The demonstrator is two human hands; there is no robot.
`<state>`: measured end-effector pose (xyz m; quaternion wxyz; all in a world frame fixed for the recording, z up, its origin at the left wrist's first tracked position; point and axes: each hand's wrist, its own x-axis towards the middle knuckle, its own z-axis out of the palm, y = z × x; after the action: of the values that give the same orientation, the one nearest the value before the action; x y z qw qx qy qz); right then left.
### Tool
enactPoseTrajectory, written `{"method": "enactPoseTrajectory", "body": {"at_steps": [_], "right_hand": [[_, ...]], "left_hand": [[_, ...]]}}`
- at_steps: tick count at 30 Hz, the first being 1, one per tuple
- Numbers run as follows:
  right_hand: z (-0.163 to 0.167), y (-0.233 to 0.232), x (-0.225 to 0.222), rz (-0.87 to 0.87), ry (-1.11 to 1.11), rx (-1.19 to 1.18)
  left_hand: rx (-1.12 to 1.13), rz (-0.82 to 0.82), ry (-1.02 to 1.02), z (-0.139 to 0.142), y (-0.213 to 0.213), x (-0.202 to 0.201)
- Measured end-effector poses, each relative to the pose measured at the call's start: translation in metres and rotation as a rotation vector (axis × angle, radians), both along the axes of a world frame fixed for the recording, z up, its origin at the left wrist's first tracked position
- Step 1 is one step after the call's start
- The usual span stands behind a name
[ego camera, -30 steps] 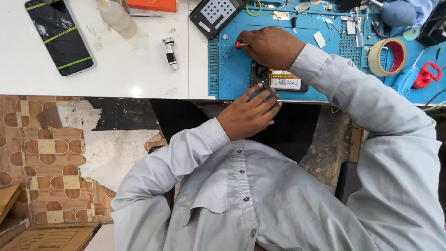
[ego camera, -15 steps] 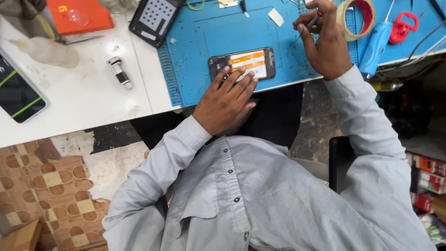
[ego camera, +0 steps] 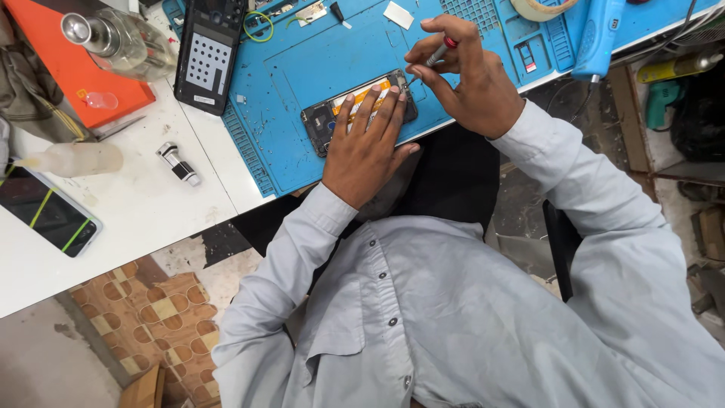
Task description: The person repairs a smartphone at a workbench: they unscrew the back cover with a screwdriver, remove the cover, pry and lift the battery using tweezers and a metal tool, detach internal components, and apply a heat gun to the phone frame.
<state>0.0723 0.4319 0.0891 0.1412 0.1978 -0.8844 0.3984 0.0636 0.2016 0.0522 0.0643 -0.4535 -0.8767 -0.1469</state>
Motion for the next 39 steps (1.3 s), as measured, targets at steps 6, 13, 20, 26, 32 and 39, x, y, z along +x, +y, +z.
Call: {"method": "enactPoseTrajectory", "body": {"at_steps": [6, 13, 20, 26, 32, 39], "right_hand": [[-0.002, 0.0, -0.001, 0.005, -0.024, 0.009], [0.0, -0.004, -0.001, 0.012, -0.011, 0.019], [0.0, -0.004, -0.001, 0.013, 0.024, -0.013], [0.002, -0.009, 0.0, 0.034, -0.024, -0.112], [0.002, -0.022, 0.008, 0.105, -0.156, -0.327], [0.008, -0.019, -0.007, -0.088, -0.206, -0.561]], "left_hand": [[-0.002, 0.0, 0.0, 0.0, 0.003, -0.001], [0.014, -0.009, 0.01, 0.0, -0.003, -0.002], [0.043, -0.018, -0.001, -0.002, -0.005, -0.004], [0.158, 0.039, -0.038, -0.004, -0.009, -0.008], [0.279, 0.087, 0.009, -0.004, -0.014, -0.011], [0.233, 0.185, 0.064, 0.003, -0.059, -0.029]]}}
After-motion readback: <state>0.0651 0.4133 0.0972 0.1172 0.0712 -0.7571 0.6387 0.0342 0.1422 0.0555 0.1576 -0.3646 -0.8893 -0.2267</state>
